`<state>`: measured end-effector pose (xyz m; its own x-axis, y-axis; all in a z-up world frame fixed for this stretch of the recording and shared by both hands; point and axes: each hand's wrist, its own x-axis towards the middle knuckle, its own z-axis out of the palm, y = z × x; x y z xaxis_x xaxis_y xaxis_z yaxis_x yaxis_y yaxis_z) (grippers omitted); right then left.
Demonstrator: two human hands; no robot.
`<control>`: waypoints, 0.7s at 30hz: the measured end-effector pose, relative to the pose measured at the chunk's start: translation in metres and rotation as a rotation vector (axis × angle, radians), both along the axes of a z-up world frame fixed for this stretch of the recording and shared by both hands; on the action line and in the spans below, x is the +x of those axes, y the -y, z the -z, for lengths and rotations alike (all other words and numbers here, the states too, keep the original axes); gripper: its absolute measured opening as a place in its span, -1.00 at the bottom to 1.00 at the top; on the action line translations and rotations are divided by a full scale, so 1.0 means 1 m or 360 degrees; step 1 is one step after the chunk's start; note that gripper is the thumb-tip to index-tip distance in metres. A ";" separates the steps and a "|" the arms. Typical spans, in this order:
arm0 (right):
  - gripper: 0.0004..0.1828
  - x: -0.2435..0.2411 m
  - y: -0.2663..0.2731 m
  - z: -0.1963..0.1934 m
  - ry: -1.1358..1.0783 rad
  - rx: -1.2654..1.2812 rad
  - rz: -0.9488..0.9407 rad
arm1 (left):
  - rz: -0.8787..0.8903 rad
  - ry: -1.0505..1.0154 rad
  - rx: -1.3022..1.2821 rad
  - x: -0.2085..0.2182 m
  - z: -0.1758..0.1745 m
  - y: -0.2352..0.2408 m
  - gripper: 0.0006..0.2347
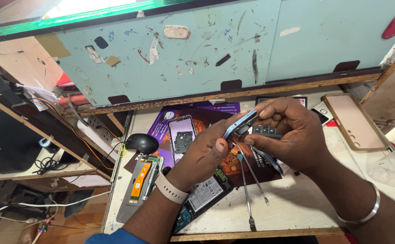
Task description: The person holds a smartphone and applies adhesive from a tube along the phone's edges. The person rotates the phone to reach different sides and continues applying the adhesive in a continuous line.
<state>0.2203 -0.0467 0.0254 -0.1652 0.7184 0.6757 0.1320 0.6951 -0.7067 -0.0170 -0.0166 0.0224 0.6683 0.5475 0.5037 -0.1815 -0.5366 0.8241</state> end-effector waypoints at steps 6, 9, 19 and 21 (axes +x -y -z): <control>-0.47 -0.003 0.002 -0.009 -0.0021 -0.0117 0.0030 | 0.0212 0.0159 -0.0208 0.001 0.005 -0.001 -0.32; -0.41 0.002 -0.003 -0.028 0.0255 -0.0510 0.0335 | 0.0136 0.0007 -0.0442 -0.002 0.002 0.000 -0.26; -0.25 0.027 -0.003 -0.042 0.1800 -0.1482 0.0609 | -0.0443 -0.0108 0.0675 -0.009 -0.012 0.003 -0.33; -0.30 0.022 -0.002 -0.036 0.1759 -0.1402 0.0617 | -0.0475 -0.0125 0.0690 -0.008 -0.013 0.005 -0.31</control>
